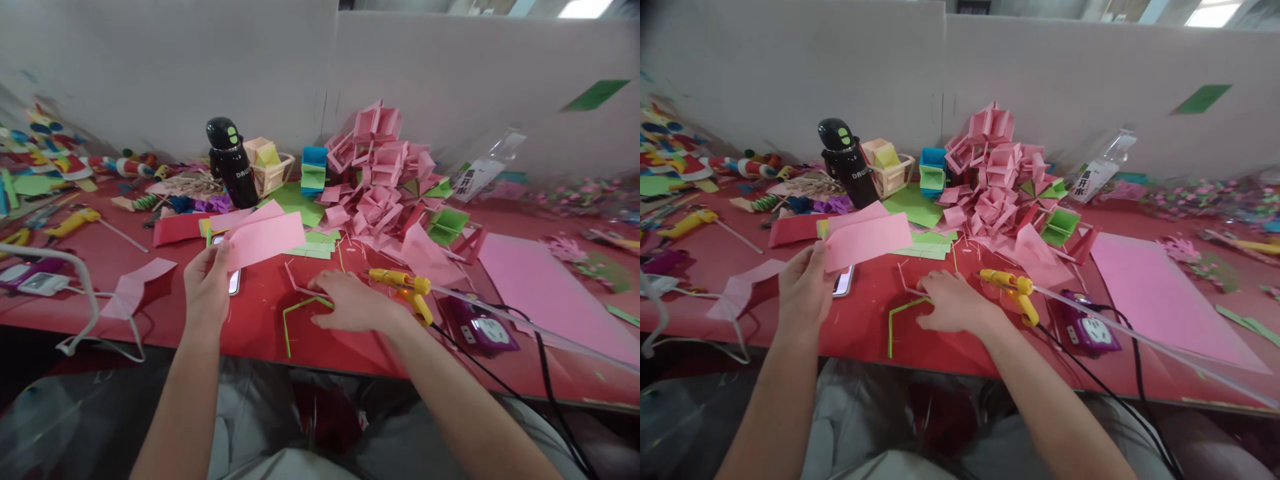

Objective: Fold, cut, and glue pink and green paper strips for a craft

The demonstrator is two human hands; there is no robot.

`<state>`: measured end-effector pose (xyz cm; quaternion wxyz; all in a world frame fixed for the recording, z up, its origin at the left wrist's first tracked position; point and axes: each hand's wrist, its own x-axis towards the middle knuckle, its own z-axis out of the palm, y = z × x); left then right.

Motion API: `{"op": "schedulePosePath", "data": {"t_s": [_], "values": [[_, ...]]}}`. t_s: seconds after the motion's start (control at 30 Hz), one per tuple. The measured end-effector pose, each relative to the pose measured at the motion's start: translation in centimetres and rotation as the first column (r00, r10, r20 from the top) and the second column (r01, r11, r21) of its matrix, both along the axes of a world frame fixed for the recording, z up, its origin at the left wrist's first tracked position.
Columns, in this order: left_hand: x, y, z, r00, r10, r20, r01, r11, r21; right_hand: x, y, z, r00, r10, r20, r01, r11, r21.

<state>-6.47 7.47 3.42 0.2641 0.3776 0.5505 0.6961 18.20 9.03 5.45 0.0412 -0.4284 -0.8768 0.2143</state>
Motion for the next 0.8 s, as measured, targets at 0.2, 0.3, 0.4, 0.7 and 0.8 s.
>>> {"op": "schedulePosePath", "data": {"t_s": [0.2, 0.3, 0.4, 0.7, 0.8], "values": [[1.8, -0.6, 0.7, 0.891, -0.103, 0.442, 0.051, 0.991, 0.127, -0.8, 1.0, 0.5, 0.988, -0.155, -0.002, 0.153, 0.970, 0.188], [2.5, -0.9, 0.8, 0.863, -0.123, 0.490, 0.051, 0.986, 0.158, -1.9, 5.2, 1.8, 0.957, -0.248, -0.151, 0.283, 0.913, 0.292], [3.4, -1.2, 0.0, 0.865, -0.148, 0.479, 0.090, 0.986, 0.142, -2.9, 9.2, 2.4, 0.866, -0.247, -0.434, 0.411, 0.846, 0.338], [4.3, -1.2, -3.6, 0.946, -0.320, 0.050, 0.323, 0.932, -0.162, 0.5, 3.6, -0.3, 0.623, -0.431, -0.652, 0.002, 0.835, -0.550], [4.1, -1.0, -3.8, 0.939, -0.328, -0.102, 0.298, 0.926, -0.233, 2.0, 1.2, -1.8, 0.661, -0.427, -0.617, -0.014, 0.815, -0.579]]}}
